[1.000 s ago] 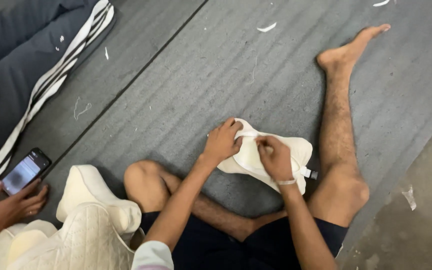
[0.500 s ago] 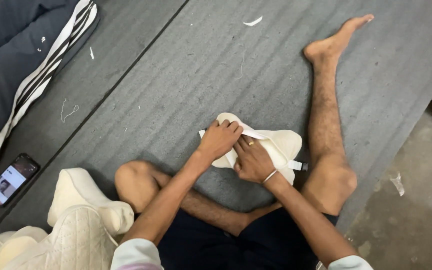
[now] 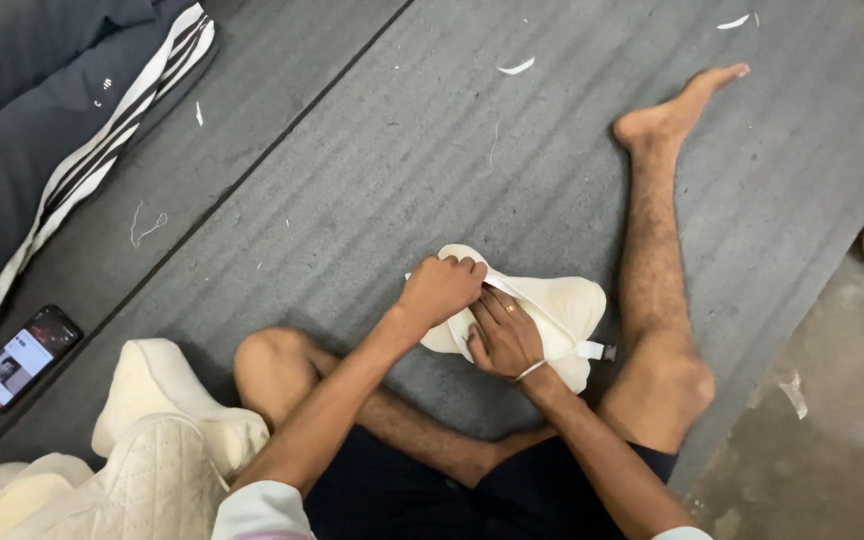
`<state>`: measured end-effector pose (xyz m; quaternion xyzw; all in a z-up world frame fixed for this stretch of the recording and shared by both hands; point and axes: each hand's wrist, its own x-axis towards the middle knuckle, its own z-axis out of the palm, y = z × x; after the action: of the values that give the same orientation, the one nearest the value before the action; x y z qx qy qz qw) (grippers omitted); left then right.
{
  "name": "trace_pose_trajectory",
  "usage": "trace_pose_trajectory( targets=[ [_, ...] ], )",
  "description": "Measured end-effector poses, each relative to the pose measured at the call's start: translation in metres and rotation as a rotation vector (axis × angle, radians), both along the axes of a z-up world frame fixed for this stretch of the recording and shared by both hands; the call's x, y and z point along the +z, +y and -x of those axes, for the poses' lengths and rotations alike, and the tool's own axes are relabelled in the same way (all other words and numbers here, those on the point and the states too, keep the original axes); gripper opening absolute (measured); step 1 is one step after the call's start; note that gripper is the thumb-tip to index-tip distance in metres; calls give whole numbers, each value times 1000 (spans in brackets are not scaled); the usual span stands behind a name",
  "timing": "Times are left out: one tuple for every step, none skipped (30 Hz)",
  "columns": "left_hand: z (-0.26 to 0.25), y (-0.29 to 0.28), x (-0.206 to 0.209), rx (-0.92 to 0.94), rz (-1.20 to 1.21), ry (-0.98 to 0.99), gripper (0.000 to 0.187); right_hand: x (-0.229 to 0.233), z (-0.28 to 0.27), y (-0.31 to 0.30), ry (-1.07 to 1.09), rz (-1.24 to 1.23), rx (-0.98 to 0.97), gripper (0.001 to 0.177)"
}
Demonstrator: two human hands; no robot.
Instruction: Placing fabric covers onto bone-shaped foam neck pillows and securing the straps.
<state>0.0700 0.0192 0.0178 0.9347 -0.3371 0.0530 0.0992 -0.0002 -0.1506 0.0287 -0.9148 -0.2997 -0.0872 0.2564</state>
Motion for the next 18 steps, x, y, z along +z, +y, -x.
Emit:
trace_pose_trajectory(
  targets=[
    [3,2,1,-14,6,15,15,-9,3,-2,-19,-34,15,38],
    [6,2,-3,-13,7,20,15,-12,3,-2,-13,-33,16,38],
    [8,2,-6,-15,9,58,17,-14,2,0,-41,-30,29,35],
    [9,1,-9,-18,14,92,19,-16,0,-1,-71,-24,41,33],
    [11,-1,-7,-17,18,94,19,-26,-1,-4,-69,-21,42,33],
    [14,-3,-6,-34,25,82,19,-36,-1,-6,78,91,1,25],
    [17,-4,-3,-50,33,71,18,-45,-2,-9,225,203,-40,18],
    [19,-4,-4,-48,35,70,18,-39,-4,-6,224,206,-39,18],
    [22,-5,-4,-78,43,50,17,-33,-6,-4,295,264,-52,17],
    [25,-5,-5,-111,52,31,16,-27,-8,-1,367,323,-68,18],
    [25,-6,-7,-113,55,30,16,-24,-13,1,366,325,-70,18],
    [29,-5,-9,-130,58,25,15,-21,-16,5,437,448,-64,22],
    [33,-5,-12,-147,61,20,15,-19,-19,9,506,572,-57,26],
    [33,-2,-16,-145,58,22,15,-28,-23,11,508,569,-53,26],
    [33,0,-20,-145,52,28,14,-38,-27,13,536,612,-39,27],
    [33,1,-24,-144,48,34,12,-47,-31,13,565,658,-23,29],
    [32,4,-25,-141,47,36,12,-55,-37,15,566,657,-19,29],
    [29,7,-25,-114,66,70,11,-63,-43,17,572,624,-8,31]
  ],
)
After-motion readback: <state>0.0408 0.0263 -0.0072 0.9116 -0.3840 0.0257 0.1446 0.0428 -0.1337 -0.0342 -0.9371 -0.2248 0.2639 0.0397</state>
